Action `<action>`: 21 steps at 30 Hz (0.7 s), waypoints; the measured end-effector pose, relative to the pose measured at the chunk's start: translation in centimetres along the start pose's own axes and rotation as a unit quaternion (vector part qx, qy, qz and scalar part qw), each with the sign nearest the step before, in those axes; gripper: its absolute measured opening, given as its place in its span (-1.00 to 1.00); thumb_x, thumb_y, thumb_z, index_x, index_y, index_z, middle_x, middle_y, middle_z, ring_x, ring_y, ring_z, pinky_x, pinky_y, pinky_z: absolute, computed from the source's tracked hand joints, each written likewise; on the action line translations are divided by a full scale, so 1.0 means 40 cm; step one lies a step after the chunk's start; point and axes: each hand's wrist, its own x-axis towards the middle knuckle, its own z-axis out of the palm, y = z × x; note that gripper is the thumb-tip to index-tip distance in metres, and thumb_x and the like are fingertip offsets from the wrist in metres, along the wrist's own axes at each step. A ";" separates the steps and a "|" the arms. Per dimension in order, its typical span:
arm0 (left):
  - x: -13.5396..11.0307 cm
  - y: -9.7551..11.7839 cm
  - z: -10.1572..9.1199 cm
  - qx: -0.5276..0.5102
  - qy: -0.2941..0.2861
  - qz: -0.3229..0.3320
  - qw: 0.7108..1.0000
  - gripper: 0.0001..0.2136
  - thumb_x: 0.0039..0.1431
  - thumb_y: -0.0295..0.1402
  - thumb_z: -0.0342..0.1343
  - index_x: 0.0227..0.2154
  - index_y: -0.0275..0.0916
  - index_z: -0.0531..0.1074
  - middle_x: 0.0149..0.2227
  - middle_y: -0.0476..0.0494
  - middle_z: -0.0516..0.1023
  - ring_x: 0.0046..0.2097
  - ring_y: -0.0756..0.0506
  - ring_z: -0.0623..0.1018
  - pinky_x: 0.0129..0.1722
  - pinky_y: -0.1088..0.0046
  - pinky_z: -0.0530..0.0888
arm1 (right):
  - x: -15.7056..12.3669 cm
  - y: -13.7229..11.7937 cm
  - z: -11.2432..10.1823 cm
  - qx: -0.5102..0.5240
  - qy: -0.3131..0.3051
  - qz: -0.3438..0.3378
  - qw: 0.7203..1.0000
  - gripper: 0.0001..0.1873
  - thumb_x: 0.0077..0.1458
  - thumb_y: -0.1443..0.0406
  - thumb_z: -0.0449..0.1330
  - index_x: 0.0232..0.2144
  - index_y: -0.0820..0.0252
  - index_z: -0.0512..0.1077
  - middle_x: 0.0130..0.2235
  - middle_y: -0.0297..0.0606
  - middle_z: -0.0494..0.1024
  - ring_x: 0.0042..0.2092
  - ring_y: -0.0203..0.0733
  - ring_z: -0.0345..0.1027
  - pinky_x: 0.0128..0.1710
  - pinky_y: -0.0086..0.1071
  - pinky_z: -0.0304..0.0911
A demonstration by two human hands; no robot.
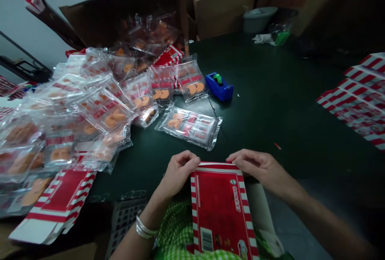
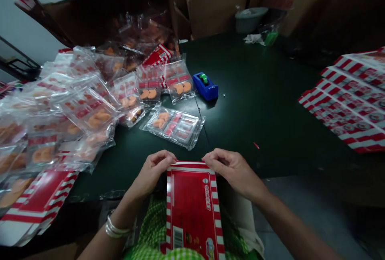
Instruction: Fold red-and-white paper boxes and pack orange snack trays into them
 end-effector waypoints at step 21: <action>0.050 0.048 -0.018 0.069 -0.117 0.021 0.991 -0.85 0.12 -0.36 0.09 -0.42 -0.29 0.52 -0.45 -0.06 0.51 -0.42 0.00 0.41 -0.39 0.51 0.34 | 0.078 -0.050 -0.025 0.039 -0.069 0.083 0.993 -0.80 -0.13 0.20 0.31 -0.54 0.20 0.43 -0.30 -0.20 0.60 -0.30 -0.12 0.47 -0.35 -0.32 0.36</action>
